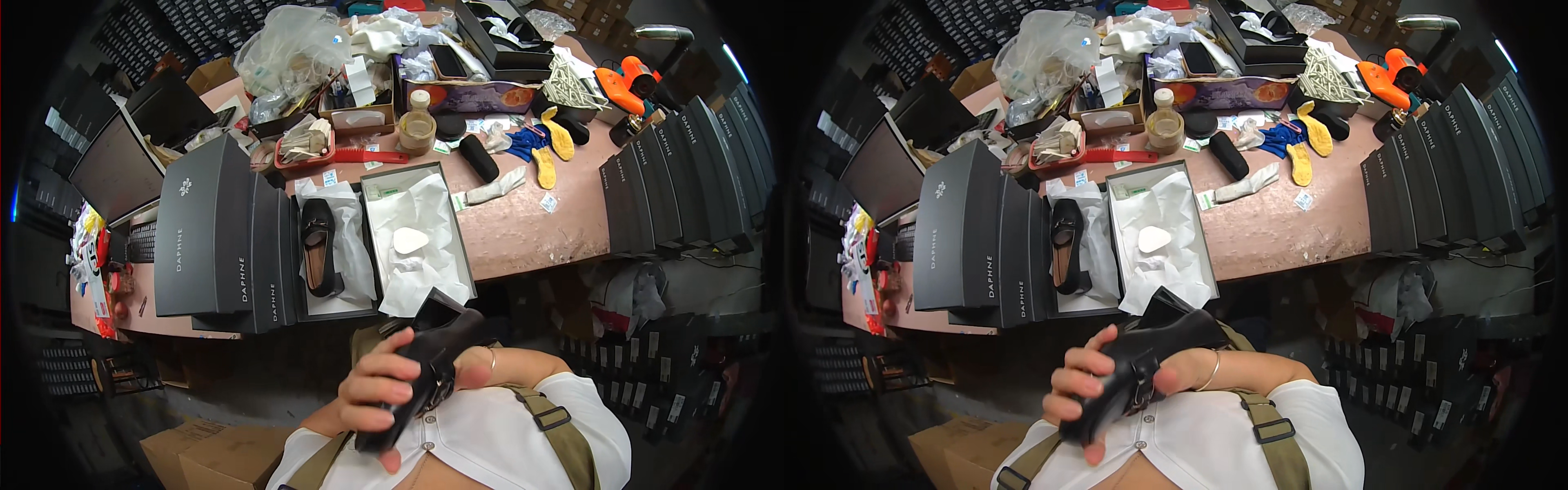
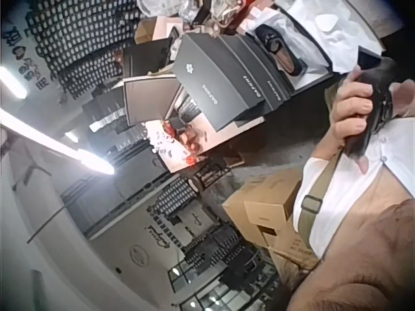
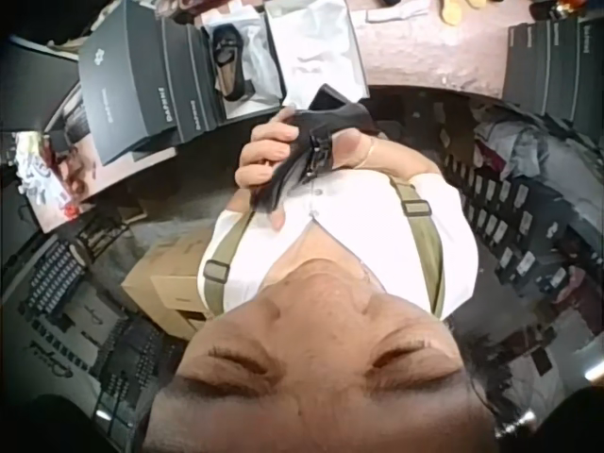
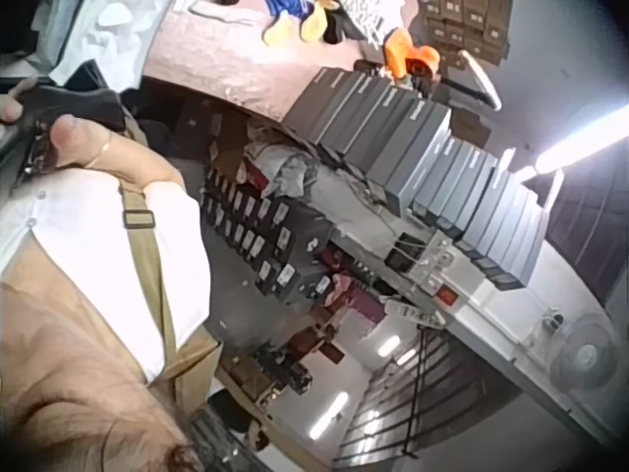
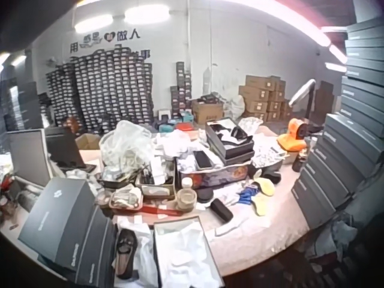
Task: Inspecting pairs of black high-heeled shoes, checking their tags, and neatly packing them into shoeboxes with tissue paper.
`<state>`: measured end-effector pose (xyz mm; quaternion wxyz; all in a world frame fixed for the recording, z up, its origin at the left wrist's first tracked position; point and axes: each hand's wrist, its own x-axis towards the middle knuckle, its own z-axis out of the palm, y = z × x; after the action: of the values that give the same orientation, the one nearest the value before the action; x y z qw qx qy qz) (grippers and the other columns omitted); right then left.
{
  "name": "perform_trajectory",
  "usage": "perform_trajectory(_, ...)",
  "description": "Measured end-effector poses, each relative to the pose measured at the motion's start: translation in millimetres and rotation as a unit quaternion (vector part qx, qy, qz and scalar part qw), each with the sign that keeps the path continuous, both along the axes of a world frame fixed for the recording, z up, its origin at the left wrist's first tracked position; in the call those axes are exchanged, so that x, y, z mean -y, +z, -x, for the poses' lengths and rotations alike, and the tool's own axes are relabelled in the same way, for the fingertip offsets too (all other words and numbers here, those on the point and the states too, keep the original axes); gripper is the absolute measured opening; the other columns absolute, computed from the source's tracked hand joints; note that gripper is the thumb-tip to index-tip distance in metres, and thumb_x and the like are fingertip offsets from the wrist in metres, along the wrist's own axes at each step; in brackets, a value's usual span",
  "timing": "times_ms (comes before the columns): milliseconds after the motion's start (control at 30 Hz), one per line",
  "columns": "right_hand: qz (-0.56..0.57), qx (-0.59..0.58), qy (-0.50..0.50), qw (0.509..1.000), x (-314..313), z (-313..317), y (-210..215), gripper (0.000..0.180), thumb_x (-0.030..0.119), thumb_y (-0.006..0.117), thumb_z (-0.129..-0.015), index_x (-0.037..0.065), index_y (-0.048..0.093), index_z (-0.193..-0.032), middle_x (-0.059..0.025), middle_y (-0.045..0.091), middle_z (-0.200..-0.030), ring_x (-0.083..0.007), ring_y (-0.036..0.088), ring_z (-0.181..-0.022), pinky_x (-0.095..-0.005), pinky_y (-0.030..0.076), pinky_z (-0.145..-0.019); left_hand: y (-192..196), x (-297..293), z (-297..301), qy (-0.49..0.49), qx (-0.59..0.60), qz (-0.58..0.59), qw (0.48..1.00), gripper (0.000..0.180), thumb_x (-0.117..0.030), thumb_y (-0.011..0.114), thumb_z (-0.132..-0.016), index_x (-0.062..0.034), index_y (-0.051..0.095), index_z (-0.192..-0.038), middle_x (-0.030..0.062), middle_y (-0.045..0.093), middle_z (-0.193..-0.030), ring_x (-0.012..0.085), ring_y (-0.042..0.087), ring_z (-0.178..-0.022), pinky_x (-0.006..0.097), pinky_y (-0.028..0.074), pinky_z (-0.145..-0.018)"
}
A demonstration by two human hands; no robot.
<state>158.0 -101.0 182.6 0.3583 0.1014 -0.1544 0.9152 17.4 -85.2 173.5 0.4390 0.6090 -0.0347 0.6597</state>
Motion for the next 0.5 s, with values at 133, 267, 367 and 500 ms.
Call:
perform_trajectory(133, -0.051, 0.115, 0.006, 0.992, -2.4, -15.7, -22.6, 0.058, 0.042, 0.078, -0.077, 0.008, 0.053, -0.117, 0.0016, 0.056, -0.107, -0.0108, 0.051, -0.108, -0.0295, 0.038, -0.098, 13.5, -7.0, 12.5, 0.069, -0.168, -0.16, 0.97, 0.046, -0.05, 0.07, -0.08, -0.0152, 0.057, -0.108, 0.0079, 0.057, -0.109, 0.0318, 0.06, -0.101, 0.064, 0.04, -0.097)
perform_trajectory(267, 0.139, 0.064, -0.026, 0.988, -19.3, 11.5, -41.4, 0.075, 0.06, 0.06, -0.083, 0.009, 0.039, -0.133, -0.0054, 0.05, -0.13, -0.0179, 0.052, -0.117, -0.0376, 0.04, -0.104, -5.3, -29.8, 9.8, 0.126, -0.119, 0.094, 0.98, 0.068, -0.057, 0.07, -0.077, -0.0009, 0.054, -0.111, 0.0185, 0.059, -0.108, 0.0351, 0.061, -0.1, 0.054, 0.047, -0.092)
perform_trajectory(367, 0.124, 0.153, -0.048, 0.979, -17.3, 7.0, -40.3, 0.065, 0.05, 0.053, -0.093, 0.005, 0.036, -0.138, -0.0078, 0.051, -0.13, -0.0175, 0.051, -0.119, -0.0356, 0.041, -0.102, -11.7, -34.8, 19.2, 0.098, -0.118, 0.234, 0.96, 0.073, -0.057, 0.065, -0.081, 0.0056, 0.051, -0.116, 0.0211, 0.06, -0.109, 0.0333, 0.061, -0.103, 0.043, 0.049, -0.089)
perform_trajectory(500, -0.183, 0.419, -0.046, 0.888, -6.7, -34.0, 0.8, 0.046, 0.021, 0.058, -0.095, -0.001, 0.045, -0.133, -0.0102, 0.059, -0.124, -0.0146, 0.057, -0.108, -0.03, 0.043, -0.095, -6.4, -63.7, 40.9, 0.112, -0.116, 0.344, 0.925, 0.064, -0.053, 0.049, -0.09, 0.0044, 0.051, -0.117, 0.0184, 0.061, -0.107, 0.0259, 0.063, -0.094, 0.039, 0.052, -0.084)
